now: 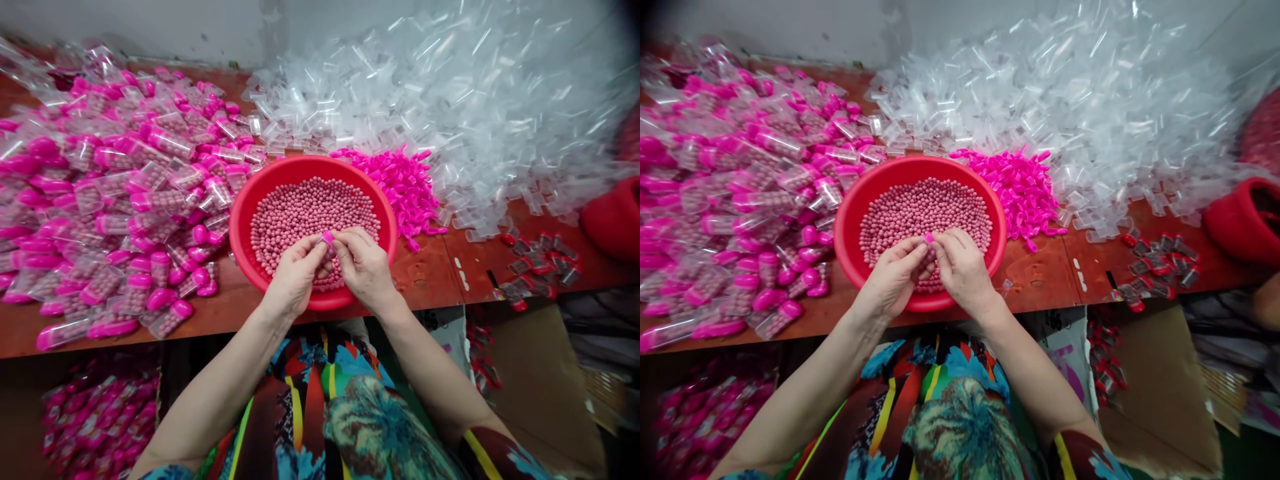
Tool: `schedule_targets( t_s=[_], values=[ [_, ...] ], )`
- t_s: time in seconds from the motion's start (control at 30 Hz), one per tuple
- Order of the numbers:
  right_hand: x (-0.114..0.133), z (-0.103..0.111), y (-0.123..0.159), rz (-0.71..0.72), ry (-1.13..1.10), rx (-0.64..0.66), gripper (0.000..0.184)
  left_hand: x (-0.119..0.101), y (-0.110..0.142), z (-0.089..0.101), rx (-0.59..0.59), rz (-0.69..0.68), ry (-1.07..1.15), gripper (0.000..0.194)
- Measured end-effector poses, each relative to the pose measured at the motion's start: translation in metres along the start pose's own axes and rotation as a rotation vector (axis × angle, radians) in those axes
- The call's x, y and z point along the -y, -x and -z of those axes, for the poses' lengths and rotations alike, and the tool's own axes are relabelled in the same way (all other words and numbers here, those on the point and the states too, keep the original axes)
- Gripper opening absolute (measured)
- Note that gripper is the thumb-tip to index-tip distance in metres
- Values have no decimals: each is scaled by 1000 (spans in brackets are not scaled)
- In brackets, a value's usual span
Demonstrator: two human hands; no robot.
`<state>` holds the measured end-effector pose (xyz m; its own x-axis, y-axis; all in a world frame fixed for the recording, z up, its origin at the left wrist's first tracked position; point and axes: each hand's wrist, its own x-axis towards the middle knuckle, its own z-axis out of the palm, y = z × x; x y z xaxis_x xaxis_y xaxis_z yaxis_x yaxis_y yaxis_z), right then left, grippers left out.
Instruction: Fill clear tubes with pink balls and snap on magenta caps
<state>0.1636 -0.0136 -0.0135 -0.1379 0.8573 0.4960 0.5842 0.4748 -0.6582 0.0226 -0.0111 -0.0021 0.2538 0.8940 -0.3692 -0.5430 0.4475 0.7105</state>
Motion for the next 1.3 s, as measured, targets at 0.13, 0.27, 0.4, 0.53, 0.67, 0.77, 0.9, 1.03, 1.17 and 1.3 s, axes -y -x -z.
schedule_targets(
  t_s=[0.13,0.27,0.4,0.53,0.67,0.77,0.9,1.03,1.17,1.3],
  values=[
    [0,10,-4,55,39,53,22,4,-1,1,-15,-2,0,23],
    [0,25,-23,-69,-137,75,45,1,-1,0,110,54,-80,27],
    [0,13,-42,-368,-470,151,74,1,1,-3,180,80,-144,23],
    [-3,-9,-46,-534,-637,293,80,3,2,-3,157,35,-187,26],
    [-5,-11,-39,-498,-599,350,72,7,-1,-3,109,-17,-290,20],
    [-7,-11,-35,-448,-447,345,65,10,-2,-4,68,-92,-413,11],
    [-15,-22,-37,-583,-510,206,70,8,-3,-5,77,-13,-341,14],
    [-24,-19,-46,-530,-462,83,69,2,-6,-3,1,117,-137,21],
    [-16,3,-36,-286,-180,154,60,0,-12,1,-176,0,-26,18],
    [-2,8,-15,-36,301,380,72,4,-15,2,-182,-46,-10,19]
  ],
)
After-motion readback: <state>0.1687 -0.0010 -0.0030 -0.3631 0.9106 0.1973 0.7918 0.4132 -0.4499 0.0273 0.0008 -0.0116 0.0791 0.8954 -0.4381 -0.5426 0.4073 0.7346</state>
